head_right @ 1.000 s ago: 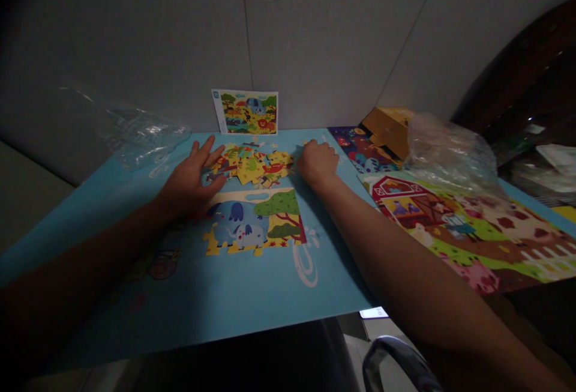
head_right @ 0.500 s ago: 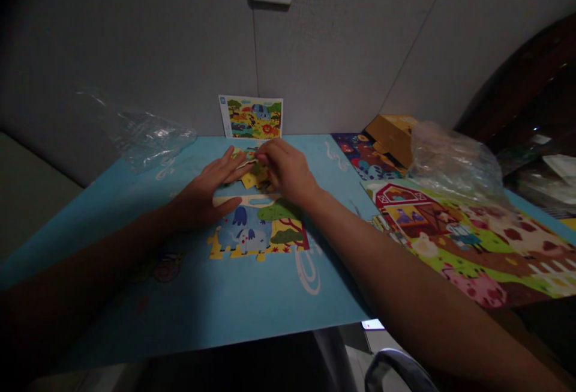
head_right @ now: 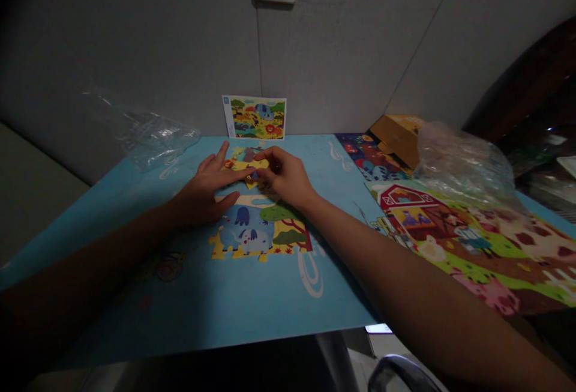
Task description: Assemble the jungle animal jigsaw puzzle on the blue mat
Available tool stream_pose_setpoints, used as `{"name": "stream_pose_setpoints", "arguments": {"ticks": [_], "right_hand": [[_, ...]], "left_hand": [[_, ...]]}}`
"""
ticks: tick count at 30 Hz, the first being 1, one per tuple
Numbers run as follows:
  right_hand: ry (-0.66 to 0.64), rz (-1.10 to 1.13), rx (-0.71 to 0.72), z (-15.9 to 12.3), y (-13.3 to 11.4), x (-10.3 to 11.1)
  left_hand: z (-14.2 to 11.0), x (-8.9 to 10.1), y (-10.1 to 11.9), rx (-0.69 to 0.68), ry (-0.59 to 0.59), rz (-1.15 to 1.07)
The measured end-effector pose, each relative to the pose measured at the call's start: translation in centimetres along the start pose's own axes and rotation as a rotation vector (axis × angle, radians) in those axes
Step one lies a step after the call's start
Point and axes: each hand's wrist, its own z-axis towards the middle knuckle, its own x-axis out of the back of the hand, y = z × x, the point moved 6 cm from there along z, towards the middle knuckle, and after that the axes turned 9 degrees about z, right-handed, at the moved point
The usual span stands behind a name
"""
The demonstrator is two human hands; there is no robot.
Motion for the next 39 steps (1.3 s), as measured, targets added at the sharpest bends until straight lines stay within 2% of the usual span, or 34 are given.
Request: {"name": "stream_pose_setpoints", "arguments": {"ticks": [2,5,7,9,12,14,16,19,22,24,26,29,33,36,39], "right_hand": [[0.066,-0.072,0.003,0.0,-0.2,0.7],[0.248,-0.274,-0.011,0.1,-0.6,2.7],[0.38,-0.451,-0.069,0.2,-0.6,4.3],[0.44,-0.614,-0.179,0.3,-0.3,5.6],[0.4,-0.787,-0.345,0.4,0.7,6.6],[0.346,-0.874,-0.395,0.3,1.1,6.7],[0.333,-0.966,-0.391,0.2,0.8,6.4],[0.334,-1.026,-0.282,0.2,-0.4,5.3],[0.159,-0.939,-0.147,0.4,-1.2,2.8],[0.018,-0.886,-0.122,0.4,-1.1,1.3],[-0.043,-0.842,-0.14,0.4,-0.6,0.7],[0.046,-0.669,-0.173,0.6,0.2,1.8],[0.272,-0.216,-0.085,0.7,0.2,3.6],[0.218,0.011,-0.044,0.5,-0.2,2.6],[0.123,0.055,-0.053,0.0,-0.6,0.9]], "left_hand": [[0.1,0.1,-0.3,0.049,0.016,-0.002],[0.2,0.3,-1.1,0.167,0.031,-0.015],[0.1,0.3,-1.6,0.234,0.044,-0.026],[0.1,0.3,-1.9,0.264,0.048,-0.037],[0.0,0.1,-2.0,0.271,0.038,-0.044],[0.0,0.0,-2.0,0.274,0.04,-0.043],[0.1,0.0,-1.9,0.283,0.039,-0.037],[0.1,-0.1,-1.9,0.318,0.005,-0.011],[0.1,-0.2,-1.6,0.333,-0.042,0.024],[0.1,-0.4,-1.5,0.325,-0.069,0.03],[0.1,-0.6,-1.4,0.308,-0.085,0.022],[0.1,-0.8,-1.4,0.274,-0.096,0.006],[0.1,-0.7,-1.0,0.196,-0.08,-0.012],[0.1,-0.4,-0.2,0.087,-0.078,-0.018],[0.1,0.0,0.0,0.066,-0.05,-0.003]]}}
